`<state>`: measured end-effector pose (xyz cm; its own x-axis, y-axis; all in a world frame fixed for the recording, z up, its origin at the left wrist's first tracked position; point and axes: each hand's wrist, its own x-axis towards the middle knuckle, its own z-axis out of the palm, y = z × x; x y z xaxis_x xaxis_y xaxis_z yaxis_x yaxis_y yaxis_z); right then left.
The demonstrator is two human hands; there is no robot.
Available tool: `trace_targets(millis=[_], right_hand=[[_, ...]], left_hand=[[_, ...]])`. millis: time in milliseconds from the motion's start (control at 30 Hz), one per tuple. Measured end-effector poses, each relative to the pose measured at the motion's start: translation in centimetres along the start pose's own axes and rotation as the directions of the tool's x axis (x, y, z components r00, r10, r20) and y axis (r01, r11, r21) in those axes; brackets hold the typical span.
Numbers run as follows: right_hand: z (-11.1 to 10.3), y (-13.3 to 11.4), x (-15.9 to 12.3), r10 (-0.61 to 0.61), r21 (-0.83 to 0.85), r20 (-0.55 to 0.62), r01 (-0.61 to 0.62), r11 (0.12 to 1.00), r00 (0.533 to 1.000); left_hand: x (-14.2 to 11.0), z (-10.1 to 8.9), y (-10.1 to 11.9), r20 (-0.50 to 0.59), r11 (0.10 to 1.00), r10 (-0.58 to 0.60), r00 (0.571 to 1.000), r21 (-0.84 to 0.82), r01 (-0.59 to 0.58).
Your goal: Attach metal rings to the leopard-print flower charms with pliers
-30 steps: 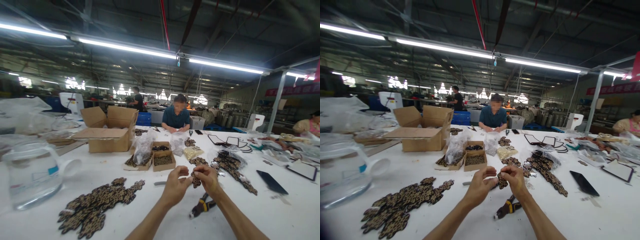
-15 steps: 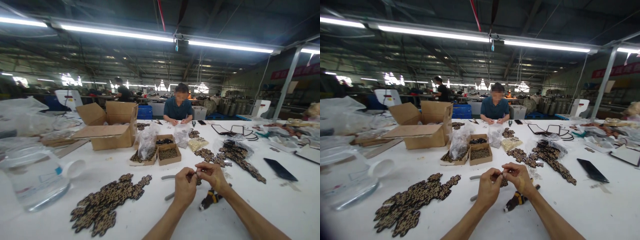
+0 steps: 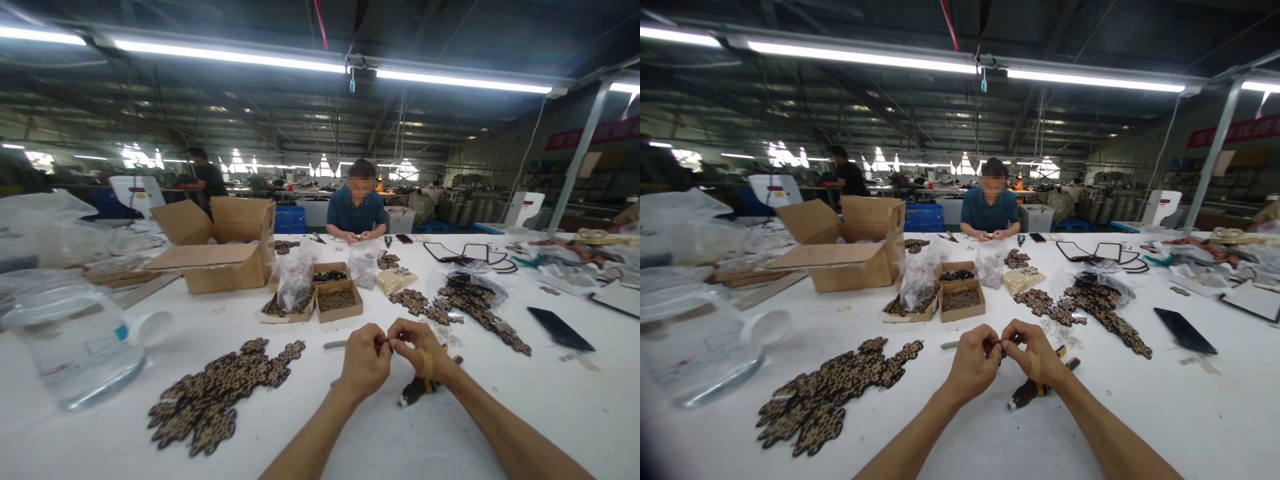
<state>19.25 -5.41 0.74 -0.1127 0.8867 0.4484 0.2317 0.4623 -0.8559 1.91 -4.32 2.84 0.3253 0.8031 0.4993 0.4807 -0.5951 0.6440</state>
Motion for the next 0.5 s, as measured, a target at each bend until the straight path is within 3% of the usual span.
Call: trace_targets(millis=[267, 500], right_hand=[[1.6, 1.7, 0.2, 0.192, 0.374, -0.161, -0.12, 0.92, 0.968], [0.8, 2.0, 0.4, 0.173, 0.27, -0.156, -0.126, 0.955, 0.972]], left_hand=[[0.0, 0.0, 0.3, -0.069, 1.0, 0.007, 0.998, 0.004, -0.007], [0.3, 0.5, -1.0, -0.048, 0.979, -0.128, 0.991, -0.169, 0.119]])
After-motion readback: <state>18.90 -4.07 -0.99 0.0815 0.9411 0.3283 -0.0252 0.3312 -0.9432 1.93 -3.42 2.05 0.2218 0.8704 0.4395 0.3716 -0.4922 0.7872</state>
